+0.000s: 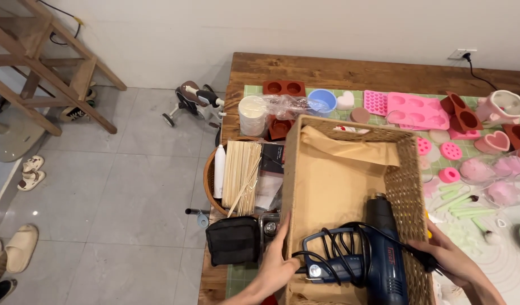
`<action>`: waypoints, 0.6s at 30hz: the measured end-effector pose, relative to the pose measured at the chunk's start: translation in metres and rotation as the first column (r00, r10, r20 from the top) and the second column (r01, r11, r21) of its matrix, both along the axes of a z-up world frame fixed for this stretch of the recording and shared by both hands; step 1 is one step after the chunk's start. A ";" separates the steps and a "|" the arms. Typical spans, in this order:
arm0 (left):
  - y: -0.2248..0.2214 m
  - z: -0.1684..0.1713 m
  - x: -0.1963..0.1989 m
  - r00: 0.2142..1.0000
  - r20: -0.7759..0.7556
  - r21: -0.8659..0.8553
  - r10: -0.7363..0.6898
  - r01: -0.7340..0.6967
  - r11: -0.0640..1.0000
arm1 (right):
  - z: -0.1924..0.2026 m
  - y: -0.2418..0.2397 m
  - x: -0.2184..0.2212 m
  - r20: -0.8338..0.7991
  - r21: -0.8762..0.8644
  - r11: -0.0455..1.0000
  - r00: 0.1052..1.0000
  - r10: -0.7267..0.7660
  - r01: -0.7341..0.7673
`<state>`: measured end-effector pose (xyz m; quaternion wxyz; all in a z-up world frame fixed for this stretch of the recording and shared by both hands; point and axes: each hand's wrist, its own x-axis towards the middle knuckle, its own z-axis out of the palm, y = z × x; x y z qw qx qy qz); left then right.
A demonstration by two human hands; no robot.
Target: The recorder is seen organizing various candle-making supplies and wiping down silicone molds at a workstation.
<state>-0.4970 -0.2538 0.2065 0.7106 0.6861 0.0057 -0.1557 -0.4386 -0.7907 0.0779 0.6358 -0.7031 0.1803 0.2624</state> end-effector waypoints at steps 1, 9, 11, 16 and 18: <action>0.003 0.013 0.003 1.000 -0.027 -0.009 -0.005 0.005 1.000 | 0.009 0.003 0.000 0.057 -0.014 0.999 0.998 0.036 -0.035; 0.051 0.149 0.124 0.911 0.340 0.136 -0.234 0.199 0.971 | 0.153 0.033 0.039 0.335 -0.270 0.943 0.937 -0.095 0.192; 0.064 0.162 0.204 0.635 0.694 0.237 -0.339 0.243 0.941 | 0.159 0.013 0.081 0.539 -0.041 0.995 0.840 -0.055 0.092; 0.184 0.202 0.324 0.779 0.626 -0.193 0.043 0.101 0.976 | 0.264 0.140 0.233 0.441 0.080 0.970 0.865 -0.239 0.227; 0.194 0.202 0.296 0.727 0.585 -0.435 0.358 -0.091 0.896 | 0.267 0.163 0.304 0.374 0.303 0.929 0.870 -0.322 0.214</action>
